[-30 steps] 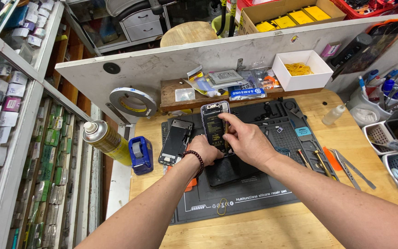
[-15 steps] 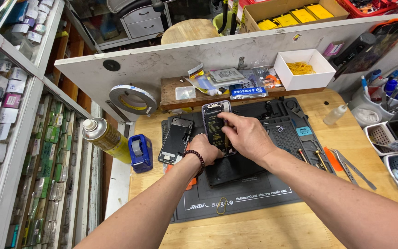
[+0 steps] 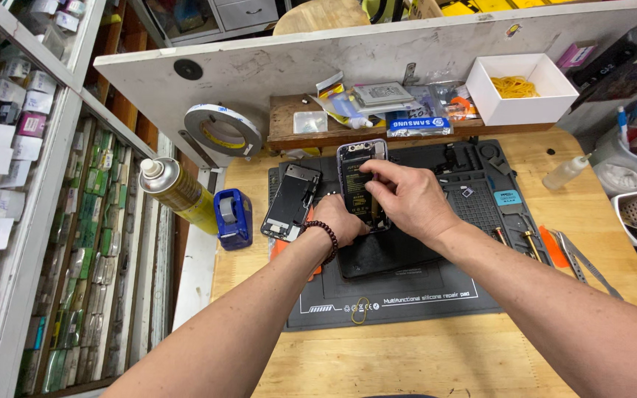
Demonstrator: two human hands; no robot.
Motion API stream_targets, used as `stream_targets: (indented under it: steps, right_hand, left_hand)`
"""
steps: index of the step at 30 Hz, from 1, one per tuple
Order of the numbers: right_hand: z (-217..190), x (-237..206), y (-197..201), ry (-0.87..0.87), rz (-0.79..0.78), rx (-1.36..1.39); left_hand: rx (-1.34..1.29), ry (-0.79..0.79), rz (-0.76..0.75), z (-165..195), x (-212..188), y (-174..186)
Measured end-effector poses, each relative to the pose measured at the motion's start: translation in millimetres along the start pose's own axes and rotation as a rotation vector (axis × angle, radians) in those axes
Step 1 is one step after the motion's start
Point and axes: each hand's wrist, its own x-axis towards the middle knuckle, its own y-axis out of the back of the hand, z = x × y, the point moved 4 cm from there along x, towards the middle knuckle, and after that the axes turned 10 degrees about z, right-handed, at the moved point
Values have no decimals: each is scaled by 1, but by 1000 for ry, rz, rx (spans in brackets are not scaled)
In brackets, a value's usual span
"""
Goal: The person uses a precision screwdriver to remove screws from the internal frame of a disassembled smartphone. They then use a plastic pry tool to carefully lift and separate a ribbon cable connector from the motherboard.
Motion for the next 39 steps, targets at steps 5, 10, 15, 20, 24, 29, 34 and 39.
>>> stream_targets:
  steps: [5,10,15,20,24,29,34,39]
  right_hand:
    - [9,-1,3,54,9,-33]
    - [14,-8,18,142,1,33]
    - [23,-19,40,53,8,193]
    - [41,-21,81,-92,107,272]
    - [67,-42,106,-427,113,550]
    - [94,-69,103,-914,207,738]
    - [99,-81,70,-1061,251,1163]
    - [106,-82,56,-1037,253,976]
  left_hand:
    - [50,3,17,0,4,-11]
    - [4,-41,67,11,-1,-20]
    - [42,41,43,17,-9,-27]
    - [-2,37,17,24,-16,-22]
    - [84,-6,-118,27,-32,-18]
    - [14,-85,-302,33,-51,-25]
    - [60,-155,-391,30,-53,-26]
    - [16,-78,-176,20,-66,-8]
